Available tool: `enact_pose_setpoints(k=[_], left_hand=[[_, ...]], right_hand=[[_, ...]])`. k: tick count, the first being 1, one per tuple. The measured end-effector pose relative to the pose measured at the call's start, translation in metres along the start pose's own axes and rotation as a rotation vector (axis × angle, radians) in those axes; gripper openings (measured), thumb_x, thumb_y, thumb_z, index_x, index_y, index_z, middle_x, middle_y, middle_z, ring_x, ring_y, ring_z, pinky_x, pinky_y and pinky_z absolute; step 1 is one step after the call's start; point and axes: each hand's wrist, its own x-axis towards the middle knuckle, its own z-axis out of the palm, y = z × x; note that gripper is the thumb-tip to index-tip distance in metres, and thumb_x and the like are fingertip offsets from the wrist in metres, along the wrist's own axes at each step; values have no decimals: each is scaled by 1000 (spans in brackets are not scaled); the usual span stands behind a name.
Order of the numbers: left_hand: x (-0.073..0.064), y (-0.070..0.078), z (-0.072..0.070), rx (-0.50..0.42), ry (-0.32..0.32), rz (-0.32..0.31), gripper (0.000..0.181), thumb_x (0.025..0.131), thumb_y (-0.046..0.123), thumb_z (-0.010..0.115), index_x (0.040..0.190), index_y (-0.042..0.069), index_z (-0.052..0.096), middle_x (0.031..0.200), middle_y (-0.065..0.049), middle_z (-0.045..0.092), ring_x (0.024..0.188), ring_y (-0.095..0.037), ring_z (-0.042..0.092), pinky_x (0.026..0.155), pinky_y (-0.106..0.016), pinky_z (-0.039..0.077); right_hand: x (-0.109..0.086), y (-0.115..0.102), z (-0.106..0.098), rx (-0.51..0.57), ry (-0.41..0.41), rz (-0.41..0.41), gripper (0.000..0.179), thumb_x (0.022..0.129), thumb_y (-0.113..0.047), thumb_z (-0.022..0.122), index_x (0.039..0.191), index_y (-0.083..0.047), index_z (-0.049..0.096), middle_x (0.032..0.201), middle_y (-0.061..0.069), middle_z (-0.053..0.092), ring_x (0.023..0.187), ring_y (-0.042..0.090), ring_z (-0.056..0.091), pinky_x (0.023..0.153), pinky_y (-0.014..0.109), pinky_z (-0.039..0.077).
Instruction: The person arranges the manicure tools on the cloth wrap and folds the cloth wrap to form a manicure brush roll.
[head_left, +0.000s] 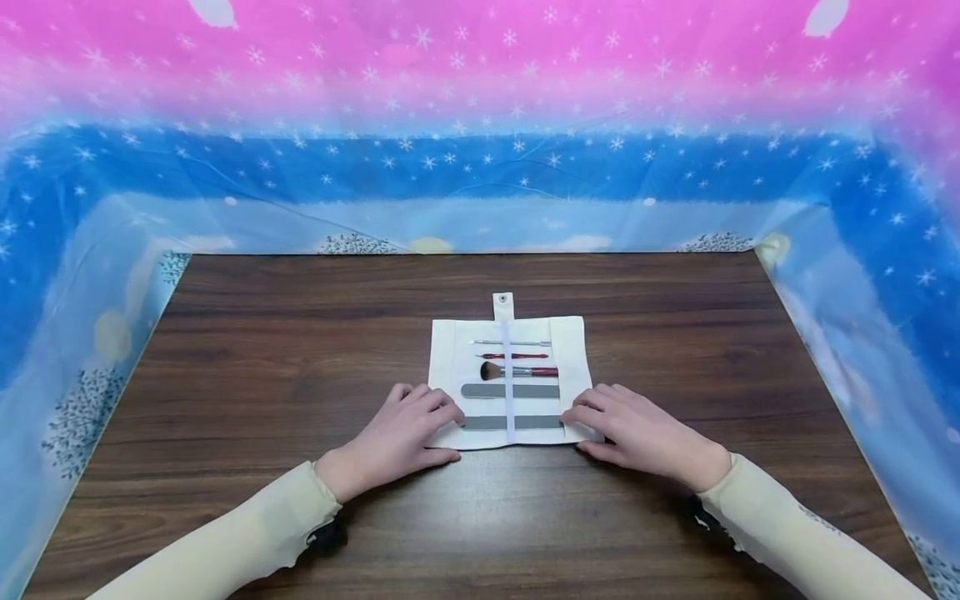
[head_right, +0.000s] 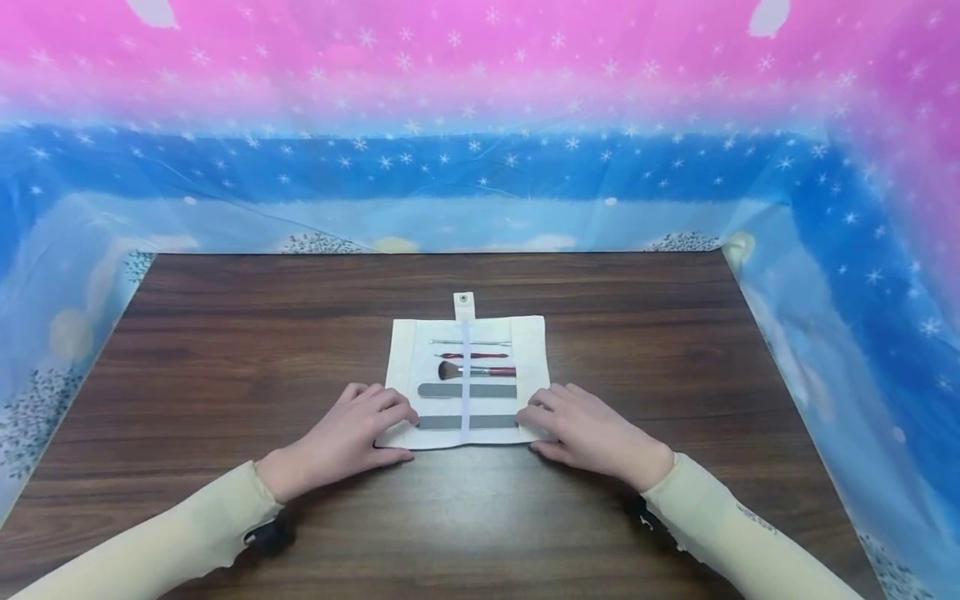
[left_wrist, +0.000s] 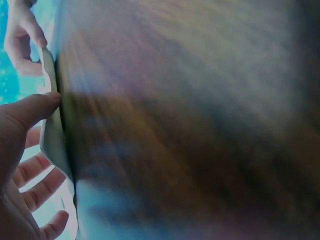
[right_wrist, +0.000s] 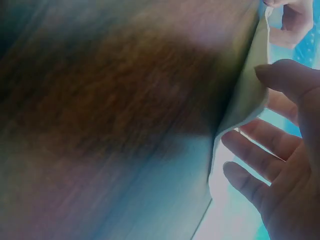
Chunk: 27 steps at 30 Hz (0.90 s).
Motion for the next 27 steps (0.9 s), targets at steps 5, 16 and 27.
enact_pose_setpoints(k=[5, 16, 27], left_hand=[[1, -2, -3, -4, 57, 41, 25, 91, 35, 81, 106, 19, 70, 104, 4, 67, 94, -14, 62, 88, -44, 44], [23, -14, -5, -107, 151, -105, 7, 101, 17, 68, 100, 12, 73, 93, 1, 70, 72, -15, 63, 73, -42, 52], [35, -21, -6, -74, 68, -239, 12, 100, 16, 70, 111, 13, 72, 102, -4, 69, 92, -25, 65, 79, -49, 50]], right_hand=[[-2, 3, -1, 67, 51, 14, 27, 95, -17, 76, 121, -14, 71, 111, -4, 71, 98, 11, 64, 82, 37, 53], [11, 17, -8, 220, 91, 278, 21, 101, -13, 69, 122, -15, 66, 97, -7, 73, 82, 7, 68, 73, 35, 56], [19, 29, -3, 116, 98, 258, 15, 96, -4, 73, 106, -15, 73, 102, -4, 69, 85, 8, 64, 74, 34, 56]])
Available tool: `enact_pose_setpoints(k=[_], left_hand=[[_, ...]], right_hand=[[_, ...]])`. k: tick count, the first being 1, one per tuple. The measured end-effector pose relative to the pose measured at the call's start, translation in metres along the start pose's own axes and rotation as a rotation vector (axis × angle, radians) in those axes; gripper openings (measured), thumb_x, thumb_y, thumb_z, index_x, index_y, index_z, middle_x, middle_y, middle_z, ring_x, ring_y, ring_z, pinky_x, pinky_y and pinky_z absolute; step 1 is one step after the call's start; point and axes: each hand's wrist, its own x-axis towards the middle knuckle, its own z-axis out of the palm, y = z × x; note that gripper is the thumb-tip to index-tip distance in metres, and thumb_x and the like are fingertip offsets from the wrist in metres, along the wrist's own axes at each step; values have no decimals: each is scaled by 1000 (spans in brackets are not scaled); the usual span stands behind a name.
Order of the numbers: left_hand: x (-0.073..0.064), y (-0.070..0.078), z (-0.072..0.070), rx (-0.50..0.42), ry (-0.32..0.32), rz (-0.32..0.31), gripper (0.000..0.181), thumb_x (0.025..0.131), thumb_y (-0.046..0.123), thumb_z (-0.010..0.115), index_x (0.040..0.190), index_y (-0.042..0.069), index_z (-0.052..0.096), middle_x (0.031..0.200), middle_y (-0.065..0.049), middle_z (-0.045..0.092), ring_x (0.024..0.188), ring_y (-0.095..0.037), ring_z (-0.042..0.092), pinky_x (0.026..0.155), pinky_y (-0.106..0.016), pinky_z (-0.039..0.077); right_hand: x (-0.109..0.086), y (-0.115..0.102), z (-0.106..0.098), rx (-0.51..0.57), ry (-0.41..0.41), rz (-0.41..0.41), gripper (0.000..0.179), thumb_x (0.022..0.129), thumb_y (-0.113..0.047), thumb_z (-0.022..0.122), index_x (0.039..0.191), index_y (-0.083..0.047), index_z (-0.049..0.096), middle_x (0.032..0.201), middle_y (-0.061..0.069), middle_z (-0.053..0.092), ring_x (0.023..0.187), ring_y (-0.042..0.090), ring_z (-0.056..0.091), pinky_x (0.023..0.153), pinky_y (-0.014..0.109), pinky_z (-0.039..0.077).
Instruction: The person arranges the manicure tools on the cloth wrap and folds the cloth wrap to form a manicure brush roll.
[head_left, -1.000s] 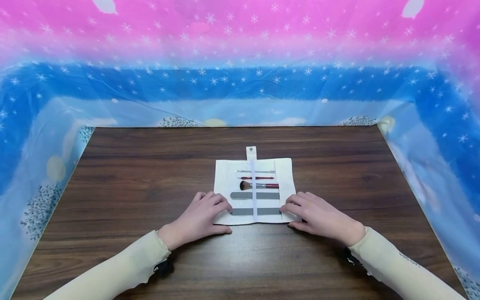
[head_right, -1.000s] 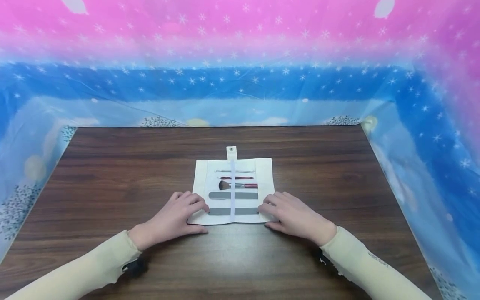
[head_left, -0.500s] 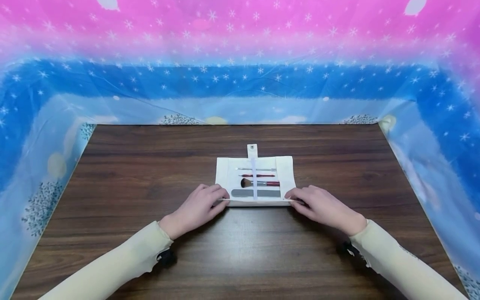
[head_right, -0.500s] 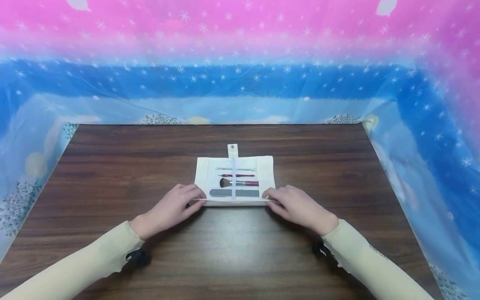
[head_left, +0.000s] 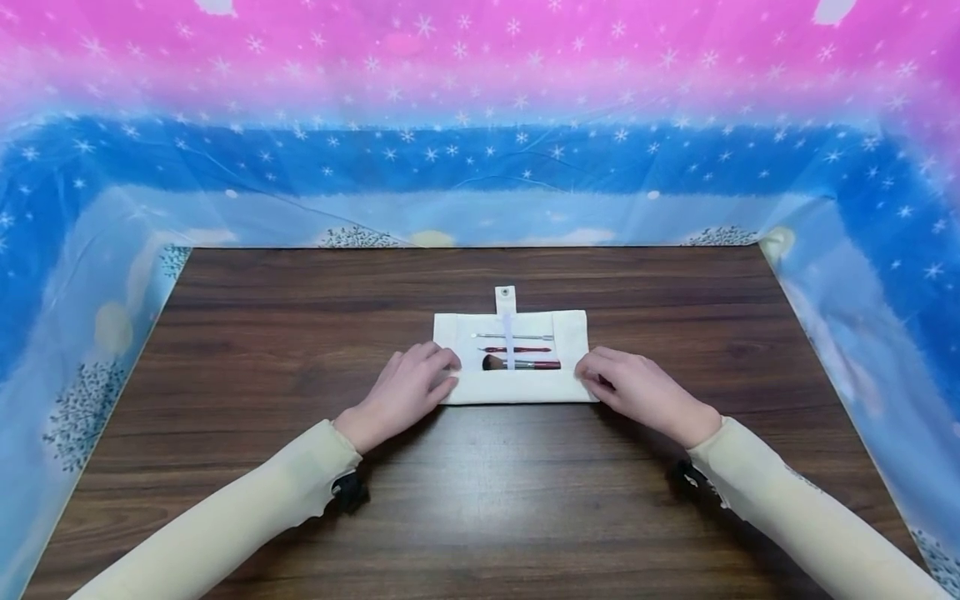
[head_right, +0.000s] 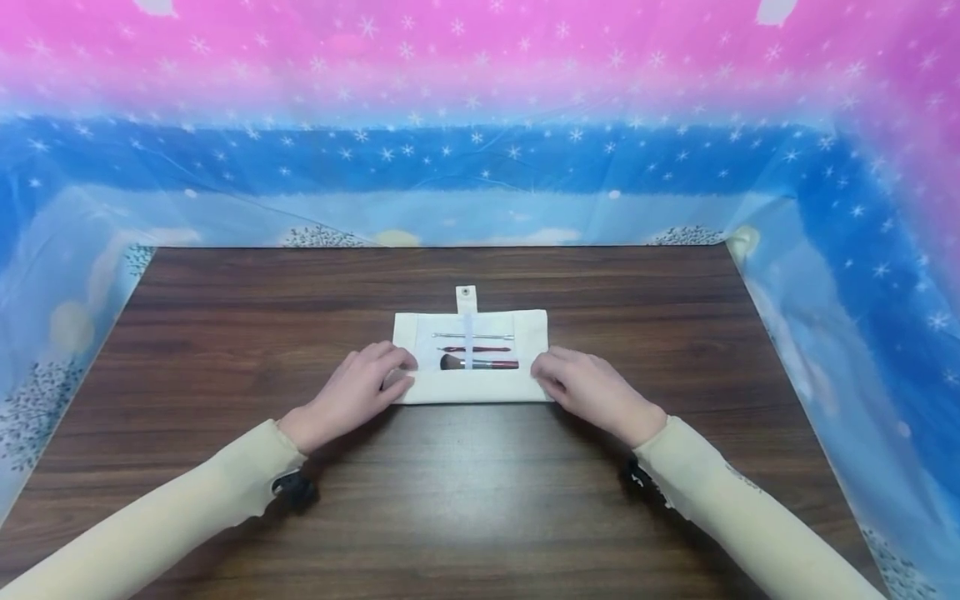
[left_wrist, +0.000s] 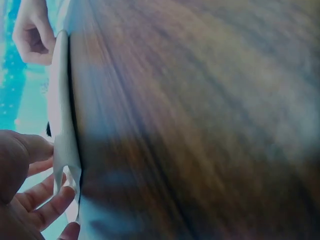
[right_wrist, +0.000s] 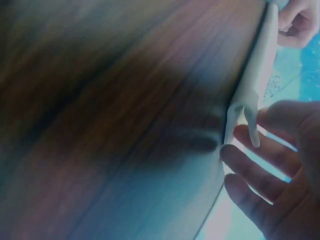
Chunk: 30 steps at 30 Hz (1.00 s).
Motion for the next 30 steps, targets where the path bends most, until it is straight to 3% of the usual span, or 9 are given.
enact_pose_setpoints(k=[6, 10, 14, 18, 23, 26, 30], left_hand=[[-4, -3, -4, -9, -34, 31, 16, 99, 22, 72, 113, 14, 76, 108, -4, 69, 93, -23, 62, 79, -45, 46], [-8, -8, -6, 7, -46, 55, 27, 95, 31, 78, 117, 16, 77, 111, -2, 69, 100, -24, 61, 81, -44, 45], [-10, -10, -9, 24, -70, 83, 39, 90, 37, 83, 123, 17, 76, 116, -3, 65, 106, -25, 58, 85, -46, 43], [-10, -10, -11, 48, -97, 94, 41, 88, 28, 84, 126, 15, 75, 122, -6, 62, 112, -28, 55, 87, -48, 42], [-10, -7, -13, 76, -142, 98, 42, 88, 14, 77, 130, 13, 71, 122, -6, 63, 111, -27, 56, 90, -50, 43], [-10, -7, -13, 68, -137, 99, 40, 89, 10, 71, 130, 13, 71, 119, -5, 65, 107, -25, 58, 90, -51, 43], [-13, -7, -12, 48, -111, 94, 33, 92, 11, 66, 125, 13, 72, 117, -4, 68, 105, -24, 60, 92, -52, 45]], right_hand=[[-4, 1, -3, -103, -6, -119, 11, 97, -16, 73, 108, -14, 73, 107, 0, 72, 91, 16, 66, 81, 41, 55], [-6, 3, -3, -148, -26, -177, 22, 94, -21, 78, 113, -12, 71, 118, 4, 69, 98, 17, 66, 84, 45, 54], [-5, 6, -4, -161, -43, -188, 30, 89, -19, 84, 113, -14, 67, 107, -3, 67, 90, 11, 60, 80, 40, 51], [-4, 5, -2, -192, -56, -193, 39, 87, -12, 83, 120, -11, 63, 105, -3, 66, 89, 11, 60, 80, 40, 51], [-2, -1, -1, -258, -58, -187, 44, 84, -5, 81, 124, -6, 63, 112, 6, 66, 97, 22, 64, 84, 43, 53], [-1, -4, 1, -311, -45, -186, 43, 84, -1, 78, 124, -4, 63, 112, 9, 67, 101, 27, 66, 86, 45, 54], [-3, -5, 2, -257, -26, -161, 39, 85, 0, 77, 123, -4, 65, 110, 8, 68, 99, 26, 66, 86, 45, 53]])
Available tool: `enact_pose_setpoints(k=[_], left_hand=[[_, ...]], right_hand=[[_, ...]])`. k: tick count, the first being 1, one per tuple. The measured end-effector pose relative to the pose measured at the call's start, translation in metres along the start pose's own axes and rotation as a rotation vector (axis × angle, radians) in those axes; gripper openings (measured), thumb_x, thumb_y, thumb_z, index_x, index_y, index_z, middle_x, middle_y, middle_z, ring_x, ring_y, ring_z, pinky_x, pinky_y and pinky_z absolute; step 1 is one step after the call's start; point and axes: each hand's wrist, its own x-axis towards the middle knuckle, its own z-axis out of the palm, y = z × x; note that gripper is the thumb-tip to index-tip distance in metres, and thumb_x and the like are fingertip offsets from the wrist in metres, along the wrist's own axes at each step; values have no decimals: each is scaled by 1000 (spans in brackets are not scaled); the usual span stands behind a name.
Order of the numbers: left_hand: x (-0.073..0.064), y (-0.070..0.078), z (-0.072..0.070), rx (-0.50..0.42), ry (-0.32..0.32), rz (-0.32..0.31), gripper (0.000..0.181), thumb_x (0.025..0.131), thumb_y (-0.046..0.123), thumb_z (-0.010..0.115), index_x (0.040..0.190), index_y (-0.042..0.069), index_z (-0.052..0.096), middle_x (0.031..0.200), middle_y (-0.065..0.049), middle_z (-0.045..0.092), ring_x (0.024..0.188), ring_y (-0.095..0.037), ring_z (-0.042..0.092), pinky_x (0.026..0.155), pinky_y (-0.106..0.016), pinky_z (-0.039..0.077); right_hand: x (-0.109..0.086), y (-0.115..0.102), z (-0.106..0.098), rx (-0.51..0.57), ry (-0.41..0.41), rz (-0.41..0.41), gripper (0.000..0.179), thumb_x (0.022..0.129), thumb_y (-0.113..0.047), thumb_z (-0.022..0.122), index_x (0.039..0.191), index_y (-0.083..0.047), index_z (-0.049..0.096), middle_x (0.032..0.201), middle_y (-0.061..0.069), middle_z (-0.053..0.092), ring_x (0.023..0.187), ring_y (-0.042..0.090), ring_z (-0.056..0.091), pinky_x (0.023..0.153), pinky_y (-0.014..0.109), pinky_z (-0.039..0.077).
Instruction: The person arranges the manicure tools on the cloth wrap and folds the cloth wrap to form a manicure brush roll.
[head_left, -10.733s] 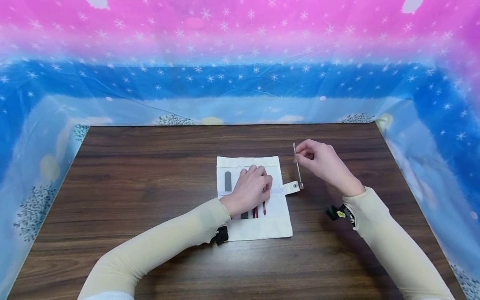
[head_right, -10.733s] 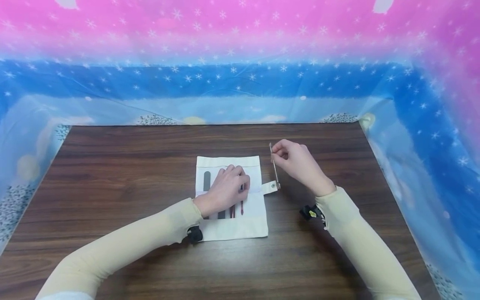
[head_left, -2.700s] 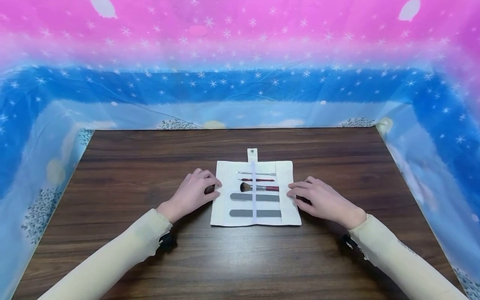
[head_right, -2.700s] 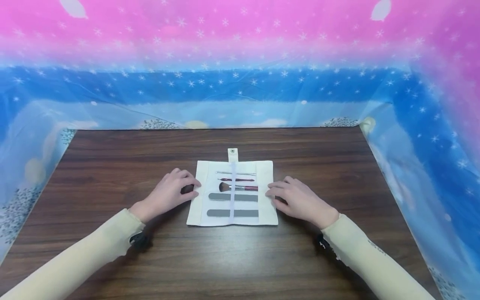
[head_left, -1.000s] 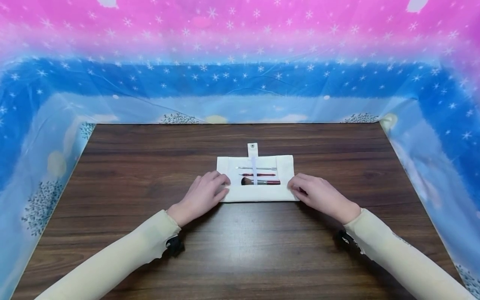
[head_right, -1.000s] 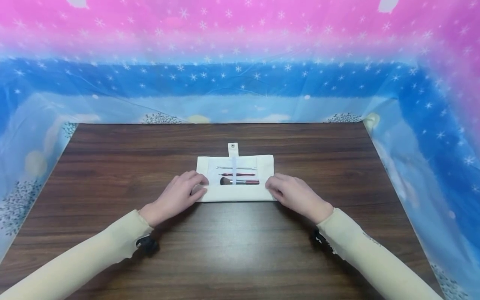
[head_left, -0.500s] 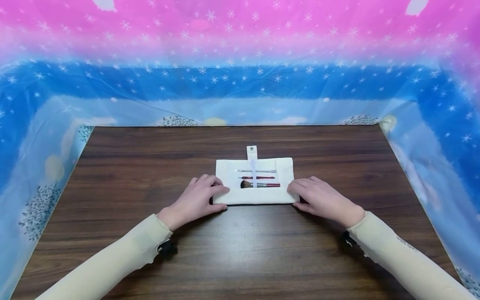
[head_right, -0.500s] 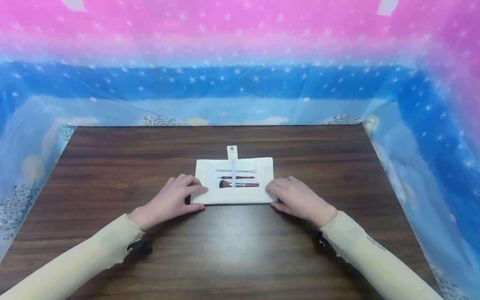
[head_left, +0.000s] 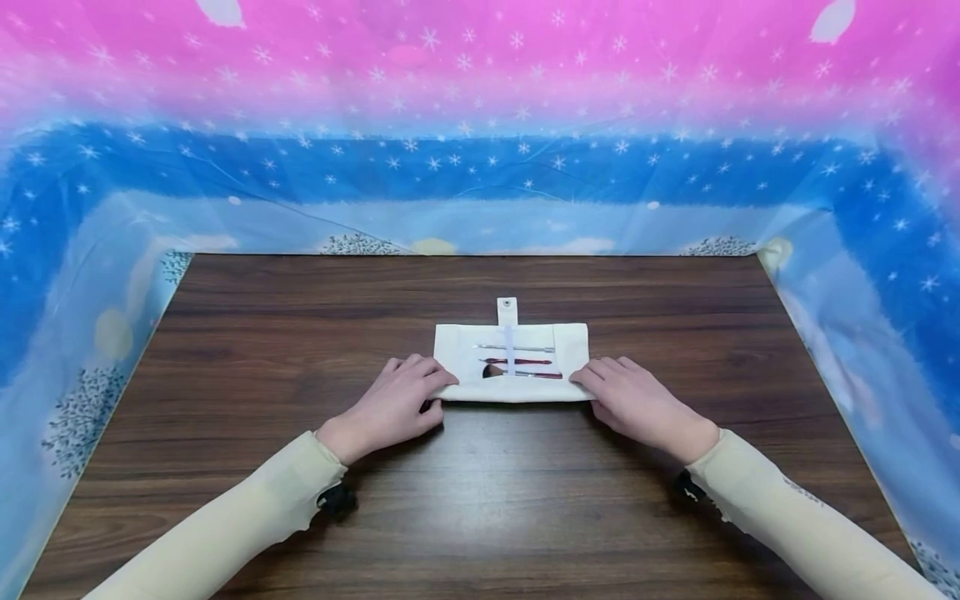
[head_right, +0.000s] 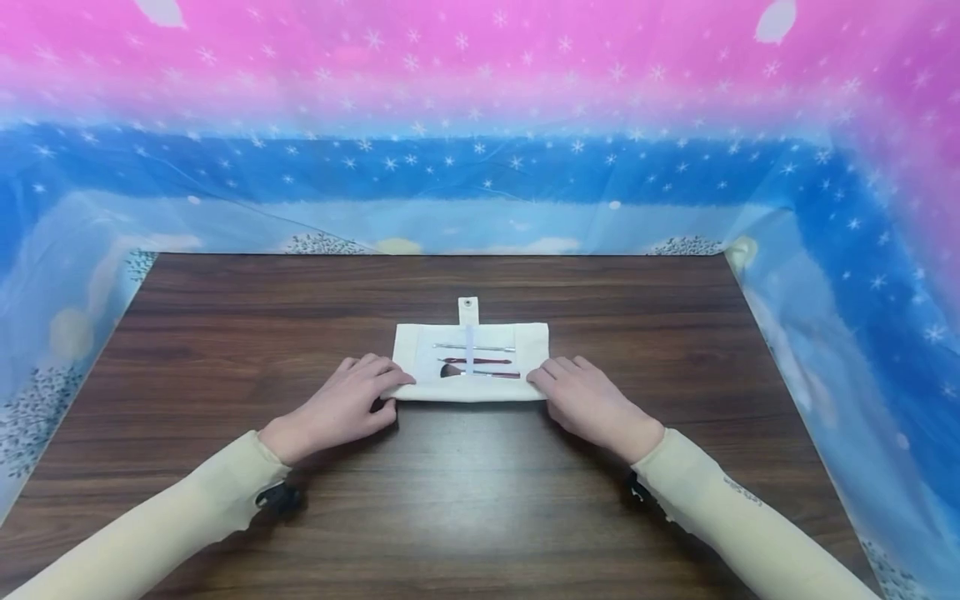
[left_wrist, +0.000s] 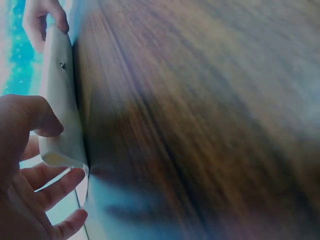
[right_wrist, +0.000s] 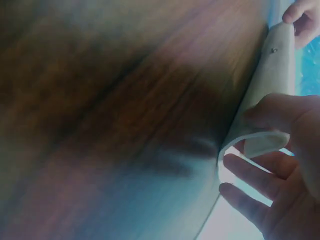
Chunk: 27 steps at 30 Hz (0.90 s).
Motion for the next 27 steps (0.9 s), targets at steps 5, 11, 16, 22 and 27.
enact_pose_setpoints(k=[5, 11, 16, 22, 27], left_hand=[[-4, -1, 1, -37, 5, 9, 25, 96, 18, 73, 121, 13, 72, 115, -4, 71, 107, -25, 64, 94, -54, 46], [-5, -1, -2, -85, 45, 49, 22, 97, 17, 73, 118, 12, 70, 106, 0, 73, 95, -19, 66, 94, -52, 49], [-4, -2, -5, -168, 75, 48, 17, 97, 14, 71, 114, 12, 71, 99, 4, 71, 79, -13, 59, 83, -42, 52], [-2, -3, -7, -271, 101, -17, 15, 97, 12, 69, 112, 14, 71, 100, 4, 70, 68, -9, 53, 67, -28, 47], [4, -6, -8, -331, 111, -70, 16, 99, 11, 66, 114, 12, 70, 90, 4, 67, 64, -7, 50, 64, -28, 46]], right_hand=[[-5, 3, 1, 172, 6, 52, 34, 90, -8, 79, 122, -10, 71, 115, 5, 64, 97, 19, 63, 85, 43, 53], [-9, 6, -2, 298, -20, 110, 28, 96, -13, 75, 123, -15, 71, 116, -1, 65, 97, 15, 61, 87, 44, 51], [-10, 9, -4, 378, -14, 144, 35, 97, -15, 75, 129, -13, 62, 111, -5, 70, 98, 15, 64, 88, 46, 51], [-8, 15, -5, 534, -20, 212, 38, 101, -20, 72, 133, -12, 54, 122, 1, 72, 112, 18, 68, 91, 47, 52], [-3, 19, -5, 629, -39, 322, 27, 104, -27, 67, 124, -20, 51, 120, 1, 71, 105, 18, 66, 86, 42, 51]])
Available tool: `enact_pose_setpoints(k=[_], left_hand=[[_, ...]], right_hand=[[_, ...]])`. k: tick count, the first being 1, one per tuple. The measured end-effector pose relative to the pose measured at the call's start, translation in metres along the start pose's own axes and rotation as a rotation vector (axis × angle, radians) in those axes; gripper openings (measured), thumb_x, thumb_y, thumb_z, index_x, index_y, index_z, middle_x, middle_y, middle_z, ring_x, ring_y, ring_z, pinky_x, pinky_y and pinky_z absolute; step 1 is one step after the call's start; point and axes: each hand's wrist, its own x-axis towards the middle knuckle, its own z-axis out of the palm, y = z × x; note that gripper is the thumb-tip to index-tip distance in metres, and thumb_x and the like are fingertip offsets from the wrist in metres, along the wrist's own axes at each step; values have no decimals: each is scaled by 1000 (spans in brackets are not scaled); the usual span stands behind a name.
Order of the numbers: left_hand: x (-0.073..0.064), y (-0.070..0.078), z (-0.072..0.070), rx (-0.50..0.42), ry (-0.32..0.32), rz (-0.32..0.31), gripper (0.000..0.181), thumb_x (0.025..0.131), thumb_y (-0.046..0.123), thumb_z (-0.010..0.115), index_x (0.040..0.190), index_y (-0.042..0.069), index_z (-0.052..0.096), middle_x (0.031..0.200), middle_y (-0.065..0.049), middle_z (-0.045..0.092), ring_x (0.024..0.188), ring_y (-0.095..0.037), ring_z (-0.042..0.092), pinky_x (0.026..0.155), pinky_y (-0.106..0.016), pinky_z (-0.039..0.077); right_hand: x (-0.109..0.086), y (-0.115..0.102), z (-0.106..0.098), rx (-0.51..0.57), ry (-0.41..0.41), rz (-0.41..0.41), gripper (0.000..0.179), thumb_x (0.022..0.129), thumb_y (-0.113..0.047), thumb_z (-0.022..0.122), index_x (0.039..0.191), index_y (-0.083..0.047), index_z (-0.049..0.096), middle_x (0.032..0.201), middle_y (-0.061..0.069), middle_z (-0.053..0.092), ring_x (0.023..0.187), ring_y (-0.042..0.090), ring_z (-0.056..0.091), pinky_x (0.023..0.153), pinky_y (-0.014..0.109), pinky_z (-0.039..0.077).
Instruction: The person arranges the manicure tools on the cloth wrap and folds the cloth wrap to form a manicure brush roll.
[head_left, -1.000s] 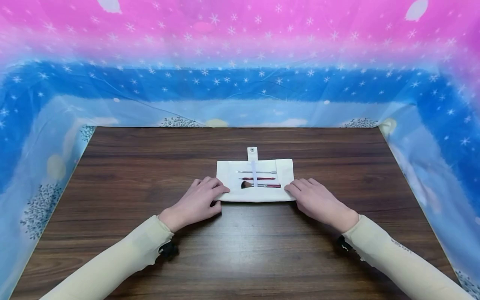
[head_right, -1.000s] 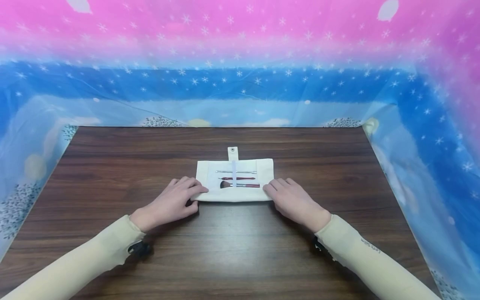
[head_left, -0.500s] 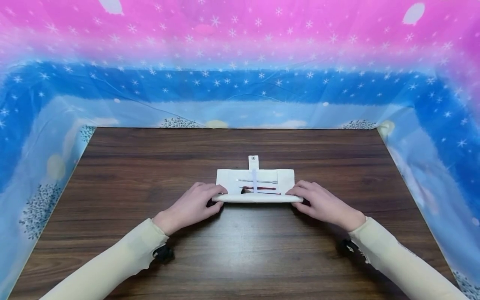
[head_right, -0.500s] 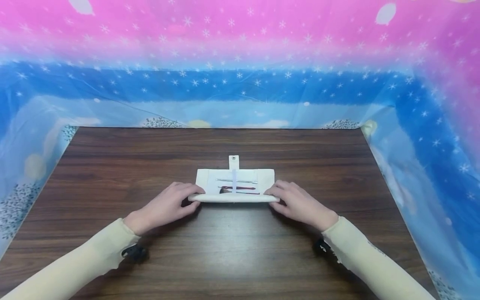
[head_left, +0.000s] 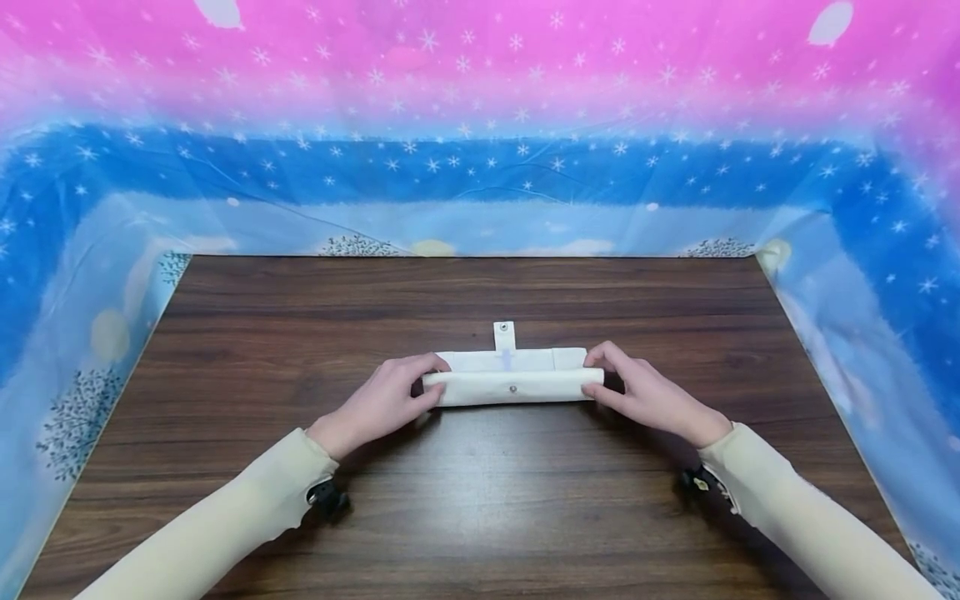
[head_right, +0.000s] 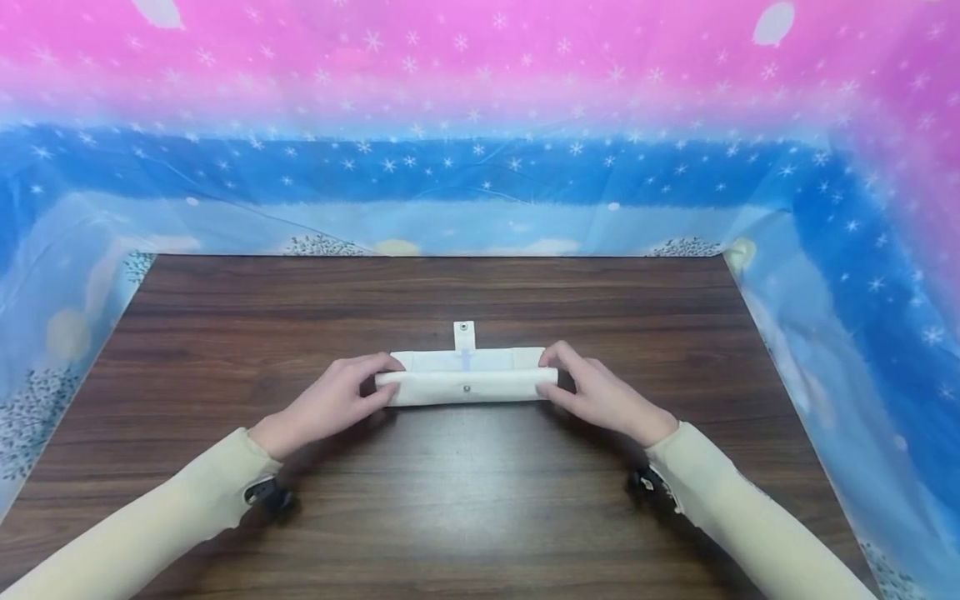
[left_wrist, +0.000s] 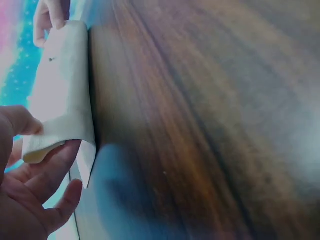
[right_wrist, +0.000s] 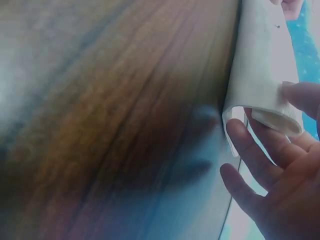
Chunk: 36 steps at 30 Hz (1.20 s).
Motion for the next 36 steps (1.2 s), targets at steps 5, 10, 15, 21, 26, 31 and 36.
enact_pose_setpoints(k=[5, 10, 15, 21, 26, 31, 36], left_hand=[[11, -3, -2, -48, -20, -101, 19, 103, 14, 64, 120, 9, 69, 77, 4, 60, 59, -9, 51, 63, -31, 46], [19, -5, 0, -46, -7, -168, 19, 105, 15, 63, 121, 7, 68, 76, 1, 58, 61, -14, 51, 64, -34, 45], [26, -6, 7, 48, 52, -196, 15, 103, 13, 60, 114, 7, 68, 90, -5, 63, 68, -18, 49, 65, -35, 43], [32, -7, 11, 127, 65, -258, 19, 102, 16, 58, 114, 8, 70, 102, -10, 69, 78, -24, 58, 71, -44, 49], [35, -7, 12, 172, 91, -258, 21, 101, 15, 60, 117, 7, 70, 112, -13, 68, 98, -33, 61, 83, -52, 49], [34, 0, 18, 227, 124, -122, 29, 99, 19, 68, 127, 11, 68, 126, -10, 69, 112, -33, 60, 89, -54, 44], [31, 7, 24, 354, 41, 12, 54, 91, 46, 79, 135, 15, 68, 136, -6, 68, 122, -29, 60, 94, -54, 42]], right_hand=[[10, 5, -1, -3, -1, 43, 23, 106, -32, 63, 122, -21, 51, 109, -3, 70, 93, 15, 62, 79, 37, 48], [21, 8, -3, -43, -1, 68, 23, 107, -32, 60, 124, -16, 56, 93, -5, 64, 82, 13, 58, 74, 36, 47], [31, 11, -1, -52, 29, 87, 26, 108, -28, 60, 126, -10, 58, 92, -2, 64, 77, 13, 56, 72, 35, 47], [40, 11, 1, -87, 31, 106, 28, 108, -24, 59, 128, -5, 60, 90, 1, 61, 75, 16, 53, 71, 37, 45], [42, 9, 2, -174, 40, 131, 31, 108, -28, 59, 128, -4, 63, 97, 5, 60, 82, 19, 51, 73, 39, 43], [43, 5, 1, -211, 29, 153, 33, 107, -28, 59, 128, -4, 65, 107, 10, 60, 85, 22, 51, 74, 40, 44], [50, -2, -4, -281, -10, 130, 32, 106, -25, 60, 127, -2, 66, 106, 12, 60, 84, 22, 51, 73, 41, 45]])
